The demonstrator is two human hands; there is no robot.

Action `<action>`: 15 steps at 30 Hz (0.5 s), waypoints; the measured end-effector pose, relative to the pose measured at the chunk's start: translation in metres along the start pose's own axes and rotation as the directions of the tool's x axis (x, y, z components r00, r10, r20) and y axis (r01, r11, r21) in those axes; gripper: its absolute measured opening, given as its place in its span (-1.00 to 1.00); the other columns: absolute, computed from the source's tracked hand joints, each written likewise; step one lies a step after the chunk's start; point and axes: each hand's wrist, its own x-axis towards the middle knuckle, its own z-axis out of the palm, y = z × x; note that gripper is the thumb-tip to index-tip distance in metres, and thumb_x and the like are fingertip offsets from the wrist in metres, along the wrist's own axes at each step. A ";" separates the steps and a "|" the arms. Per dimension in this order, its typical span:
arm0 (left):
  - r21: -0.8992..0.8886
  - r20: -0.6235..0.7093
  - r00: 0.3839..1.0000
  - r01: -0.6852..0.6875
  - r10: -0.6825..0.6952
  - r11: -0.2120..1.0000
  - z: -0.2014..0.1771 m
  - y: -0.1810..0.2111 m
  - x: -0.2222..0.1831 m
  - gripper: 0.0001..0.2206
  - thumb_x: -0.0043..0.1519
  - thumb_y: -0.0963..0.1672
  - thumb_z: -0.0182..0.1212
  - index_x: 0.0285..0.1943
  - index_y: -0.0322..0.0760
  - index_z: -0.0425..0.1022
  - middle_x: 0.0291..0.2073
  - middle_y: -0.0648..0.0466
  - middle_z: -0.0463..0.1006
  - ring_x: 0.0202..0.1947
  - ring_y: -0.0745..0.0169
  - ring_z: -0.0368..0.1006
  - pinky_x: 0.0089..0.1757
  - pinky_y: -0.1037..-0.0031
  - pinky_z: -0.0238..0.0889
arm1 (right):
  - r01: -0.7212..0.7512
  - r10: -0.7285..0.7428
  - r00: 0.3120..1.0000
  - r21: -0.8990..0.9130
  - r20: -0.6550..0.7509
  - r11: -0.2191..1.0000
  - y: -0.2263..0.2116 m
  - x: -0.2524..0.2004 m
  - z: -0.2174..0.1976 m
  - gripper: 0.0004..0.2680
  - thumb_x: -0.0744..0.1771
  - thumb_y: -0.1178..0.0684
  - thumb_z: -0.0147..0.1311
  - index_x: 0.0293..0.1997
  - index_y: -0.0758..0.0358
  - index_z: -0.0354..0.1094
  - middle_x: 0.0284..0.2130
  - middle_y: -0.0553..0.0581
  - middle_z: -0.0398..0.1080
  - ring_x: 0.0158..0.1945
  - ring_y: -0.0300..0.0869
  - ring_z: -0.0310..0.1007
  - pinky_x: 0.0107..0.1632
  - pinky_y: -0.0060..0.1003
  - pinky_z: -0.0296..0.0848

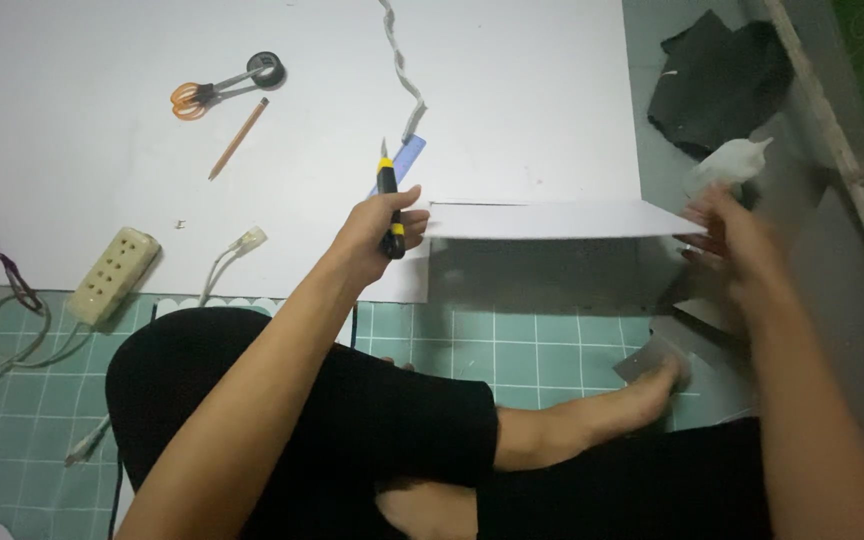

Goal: Cutting a rectangular piece from a foam board using a utility knife and a ruler

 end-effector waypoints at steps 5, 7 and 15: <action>-0.025 -0.022 0.999 -0.042 0.042 0.999 0.000 0.001 0.005 -0.49 0.27 -0.08 0.09 0.31 -0.61 0.26 -0.30 -0.12 0.56 -0.16 0.05 0.59 0.02 0.15 0.43 | 0.040 -0.040 0.999 -0.014 0.000 0.999 -0.023 -0.019 0.009 -0.54 0.42 -0.39 -0.18 0.21 0.20 0.36 -0.04 0.17 0.47 -0.01 -0.12 0.50 0.05 -0.13 0.42; -0.048 -0.010 0.998 -0.056 0.056 0.997 0.003 0.003 0.003 -0.53 0.28 -0.08 0.08 0.27 -0.60 0.30 -0.36 -0.06 0.55 -0.22 0.12 0.59 -0.01 0.18 0.44 | 0.082 -0.082 0.997 -0.002 -0.006 0.997 -0.032 -0.028 0.014 -0.50 0.41 -0.41 -0.16 0.22 0.27 0.35 -0.04 0.21 0.48 -0.04 -0.09 0.51 0.04 -0.13 0.44; -0.009 -0.005 0.997 -0.072 0.072 0.997 0.000 0.002 0.012 -0.49 0.21 -0.06 0.15 0.25 -0.56 0.31 -0.20 -0.16 0.55 -0.05 -0.01 0.54 -0.05 0.19 0.39 | 0.069 -0.070 0.997 0.016 0.020 0.997 -0.040 -0.025 0.015 -0.55 0.40 -0.35 -0.14 0.26 0.19 0.28 0.10 0.12 0.46 0.11 -0.07 0.48 0.13 -0.11 0.40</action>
